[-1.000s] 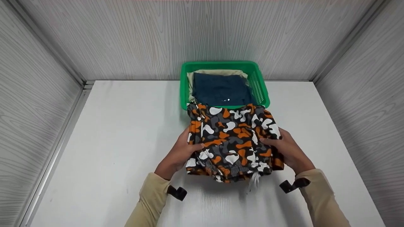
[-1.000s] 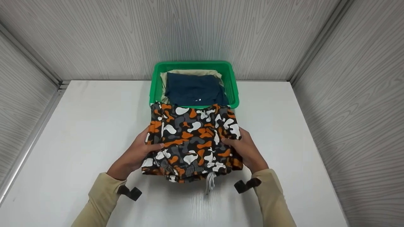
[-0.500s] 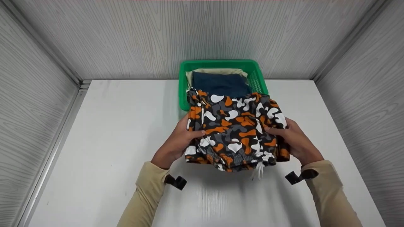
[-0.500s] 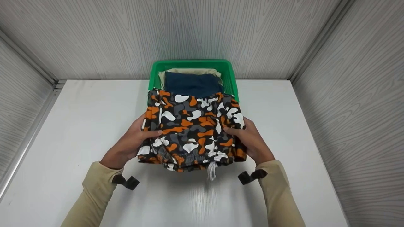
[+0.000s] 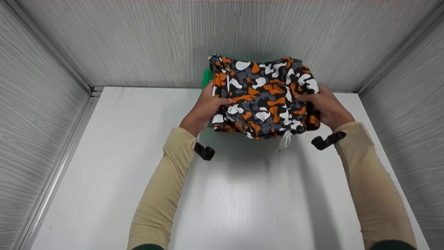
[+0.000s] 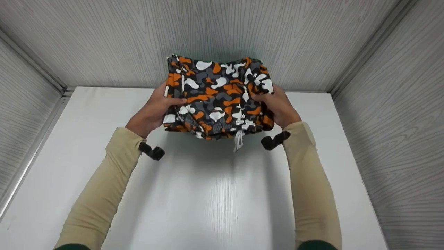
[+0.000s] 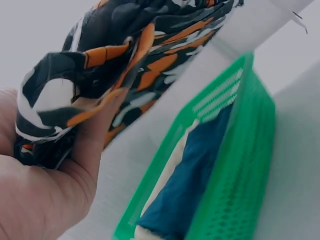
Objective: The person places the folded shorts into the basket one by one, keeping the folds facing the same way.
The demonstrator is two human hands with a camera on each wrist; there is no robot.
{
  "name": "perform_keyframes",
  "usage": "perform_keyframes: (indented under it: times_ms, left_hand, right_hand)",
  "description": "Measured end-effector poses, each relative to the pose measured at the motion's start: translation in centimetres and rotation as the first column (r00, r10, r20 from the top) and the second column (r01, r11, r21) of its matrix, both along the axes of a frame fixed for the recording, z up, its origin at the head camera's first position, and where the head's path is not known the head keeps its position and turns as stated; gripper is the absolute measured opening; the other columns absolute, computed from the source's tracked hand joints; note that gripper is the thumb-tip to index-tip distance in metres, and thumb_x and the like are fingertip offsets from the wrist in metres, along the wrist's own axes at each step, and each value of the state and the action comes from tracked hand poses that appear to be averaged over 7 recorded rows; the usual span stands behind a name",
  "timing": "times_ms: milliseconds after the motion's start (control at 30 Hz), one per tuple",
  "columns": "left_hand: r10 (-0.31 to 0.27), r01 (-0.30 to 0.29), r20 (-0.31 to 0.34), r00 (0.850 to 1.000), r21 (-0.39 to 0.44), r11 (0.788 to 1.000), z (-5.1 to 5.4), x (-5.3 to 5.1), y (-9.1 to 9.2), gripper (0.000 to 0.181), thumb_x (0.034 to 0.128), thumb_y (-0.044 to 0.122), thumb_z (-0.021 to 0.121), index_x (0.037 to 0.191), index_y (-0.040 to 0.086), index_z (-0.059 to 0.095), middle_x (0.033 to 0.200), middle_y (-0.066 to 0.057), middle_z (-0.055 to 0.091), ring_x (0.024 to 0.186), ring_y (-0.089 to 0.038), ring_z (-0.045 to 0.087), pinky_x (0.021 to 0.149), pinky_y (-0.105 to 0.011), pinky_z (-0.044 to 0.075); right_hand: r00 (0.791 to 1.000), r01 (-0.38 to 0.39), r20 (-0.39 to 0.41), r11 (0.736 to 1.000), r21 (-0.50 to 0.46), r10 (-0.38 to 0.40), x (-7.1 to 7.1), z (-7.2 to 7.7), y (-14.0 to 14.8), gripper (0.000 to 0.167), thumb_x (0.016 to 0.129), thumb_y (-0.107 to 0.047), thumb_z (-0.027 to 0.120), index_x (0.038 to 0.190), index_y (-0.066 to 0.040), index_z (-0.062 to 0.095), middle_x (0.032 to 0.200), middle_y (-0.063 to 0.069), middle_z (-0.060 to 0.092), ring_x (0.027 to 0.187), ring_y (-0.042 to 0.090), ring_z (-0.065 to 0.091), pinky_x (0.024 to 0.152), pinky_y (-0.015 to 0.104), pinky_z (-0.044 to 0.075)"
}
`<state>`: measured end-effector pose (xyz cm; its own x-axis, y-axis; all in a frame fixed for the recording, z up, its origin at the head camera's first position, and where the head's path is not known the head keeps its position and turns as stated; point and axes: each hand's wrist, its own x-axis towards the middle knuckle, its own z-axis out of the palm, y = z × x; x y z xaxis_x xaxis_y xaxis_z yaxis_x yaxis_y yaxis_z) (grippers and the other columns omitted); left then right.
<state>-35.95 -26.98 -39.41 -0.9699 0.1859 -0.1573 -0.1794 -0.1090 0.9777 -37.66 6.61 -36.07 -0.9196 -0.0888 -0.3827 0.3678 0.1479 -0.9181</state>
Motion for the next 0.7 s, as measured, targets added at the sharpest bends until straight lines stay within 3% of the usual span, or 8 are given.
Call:
perform_keyframes:
  times_ms: [67,300,500,700]
  left_hand:
    - [0.017,-0.015,0.037,0.999,-0.058,0.998,0.5,-0.3,0.1,0.093,0.0940,0.003,0.068,0.165,0.019,0.010,0.167,0.000,0.017,0.150,-0.020,0.023,0.116,-0.033,0.031]
    - [0.032,-0.018,0.131,0.991,-0.110,0.994,1.6,0.2,0.6,0.088,0.0954,0.003,0.065,0.164,0.022,0.014,0.163,0.001,0.026,0.144,-0.019,0.035,0.111,-0.029,0.037]
    - [0.031,0.002,0.176,0.984,-0.187,0.982,2.8,-0.2,1.1,0.090,0.0973,0.009,0.064,0.165,0.025,0.007,0.168,0.008,0.012,0.151,-0.015,0.022,0.114,-0.026,0.031]
    - [0.018,0.013,0.165,0.986,-0.185,0.983,4.1,0.2,1.4,0.090,0.0978,0.010,0.065,0.164,0.030,0.007,0.168,0.012,0.009,0.151,-0.012,0.021,0.114,-0.024,0.032]
  right_hand:
    - [0.999,0.026,0.024,1.000,0.012,-0.026,-0.2,0.4,-0.2,0.066,0.090,-0.017,0.079,0.146,-0.015,0.046,0.126,0.005,0.061,0.106,0.019,0.065,0.085,0.032,0.056]
    - [0.994,0.084,0.059,0.994,0.070,-0.088,0.3,0.8,-1.1,0.055,0.092,-0.018,0.077,0.141,-0.017,0.051,0.127,0.003,0.058,0.111,0.019,0.059,0.101,0.039,0.045]
    - [0.989,0.127,0.067,0.990,0.054,-0.131,-0.1,1.4,-1.1,0.057,0.092,-0.017,0.077,0.143,-0.019,0.051,0.133,0.002,0.056,0.117,0.019,0.057,0.108,0.042,0.040]
    - [0.982,0.173,0.082,0.985,-0.016,-0.171,0.2,2.7,-0.7,0.061,0.088,-0.015,0.081,0.142,-0.020,0.053,0.136,0.002,0.055,0.119,0.020,0.056,0.110,0.041,0.040]
